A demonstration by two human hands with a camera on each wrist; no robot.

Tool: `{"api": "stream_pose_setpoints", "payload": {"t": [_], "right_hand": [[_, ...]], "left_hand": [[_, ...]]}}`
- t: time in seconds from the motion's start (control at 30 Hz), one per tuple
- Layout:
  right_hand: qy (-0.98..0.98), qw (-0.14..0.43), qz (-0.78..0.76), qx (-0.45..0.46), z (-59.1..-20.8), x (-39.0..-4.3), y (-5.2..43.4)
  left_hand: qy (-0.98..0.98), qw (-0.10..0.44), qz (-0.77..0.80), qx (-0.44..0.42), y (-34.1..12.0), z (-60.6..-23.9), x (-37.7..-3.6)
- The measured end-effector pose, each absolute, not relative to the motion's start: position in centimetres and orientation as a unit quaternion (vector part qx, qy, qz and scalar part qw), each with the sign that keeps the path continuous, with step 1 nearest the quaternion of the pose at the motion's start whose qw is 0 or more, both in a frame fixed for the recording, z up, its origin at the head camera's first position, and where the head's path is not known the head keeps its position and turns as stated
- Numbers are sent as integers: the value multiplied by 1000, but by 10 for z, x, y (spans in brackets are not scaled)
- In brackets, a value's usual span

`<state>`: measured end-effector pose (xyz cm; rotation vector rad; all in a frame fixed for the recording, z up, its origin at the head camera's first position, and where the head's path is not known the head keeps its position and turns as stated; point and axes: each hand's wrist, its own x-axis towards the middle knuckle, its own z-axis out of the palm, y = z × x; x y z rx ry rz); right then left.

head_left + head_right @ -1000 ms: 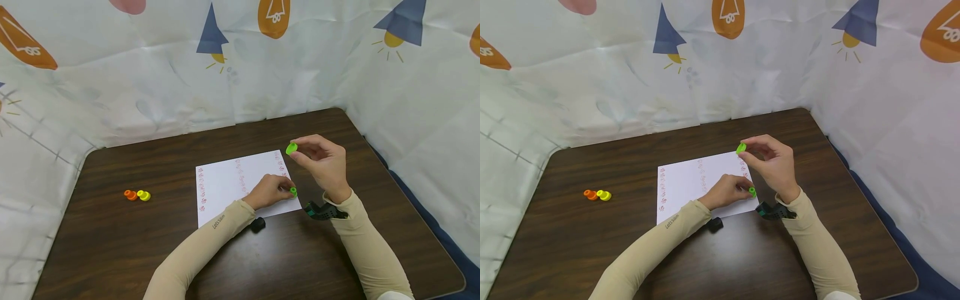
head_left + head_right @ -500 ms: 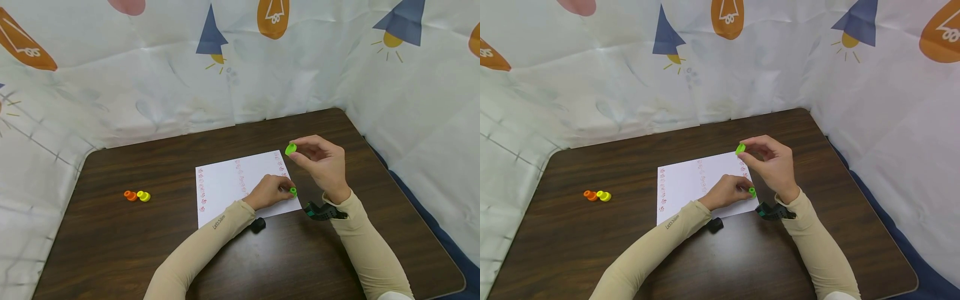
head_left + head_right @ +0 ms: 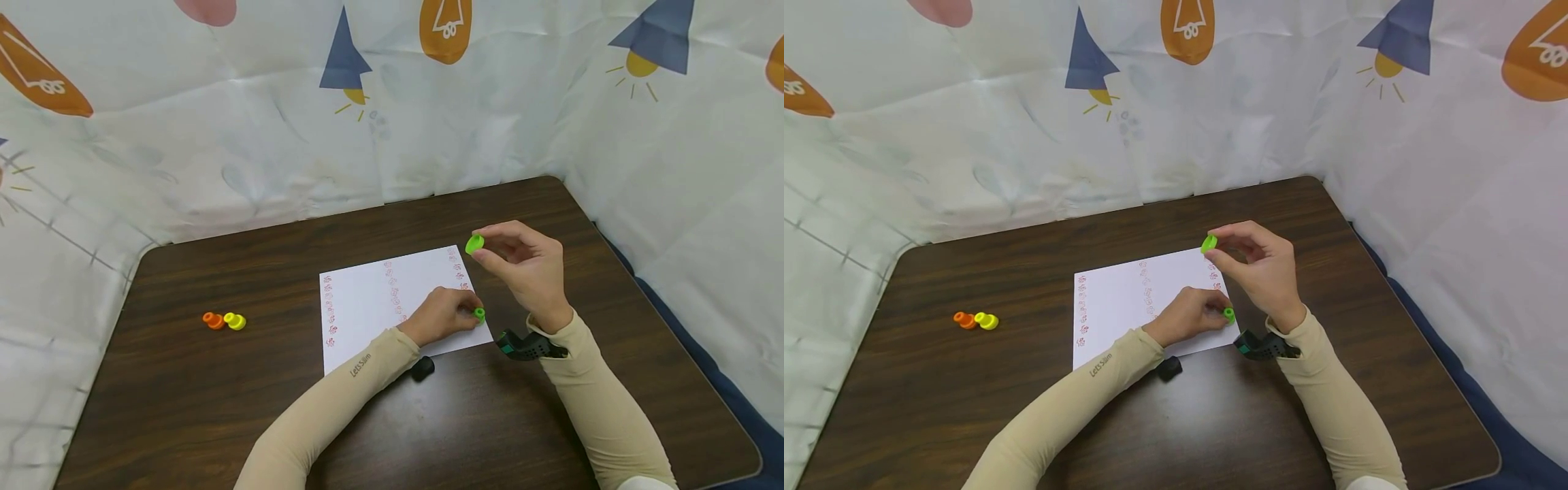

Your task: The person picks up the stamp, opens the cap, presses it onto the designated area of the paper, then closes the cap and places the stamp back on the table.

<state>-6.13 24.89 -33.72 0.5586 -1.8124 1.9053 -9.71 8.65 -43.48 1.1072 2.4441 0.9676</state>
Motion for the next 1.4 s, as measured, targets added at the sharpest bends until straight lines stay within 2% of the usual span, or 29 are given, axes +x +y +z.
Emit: {"api": "stream_pose_setpoints", "payload": {"t": [0.47,1.4], "right_hand": [[-669,224,678,209,-337,-63,249],[-680,220,670,199,-342,-64,248]], "left_hand": [[855,128,306,398,88,-430,-95],[853,151,287,408,89,-428,-101]]}}
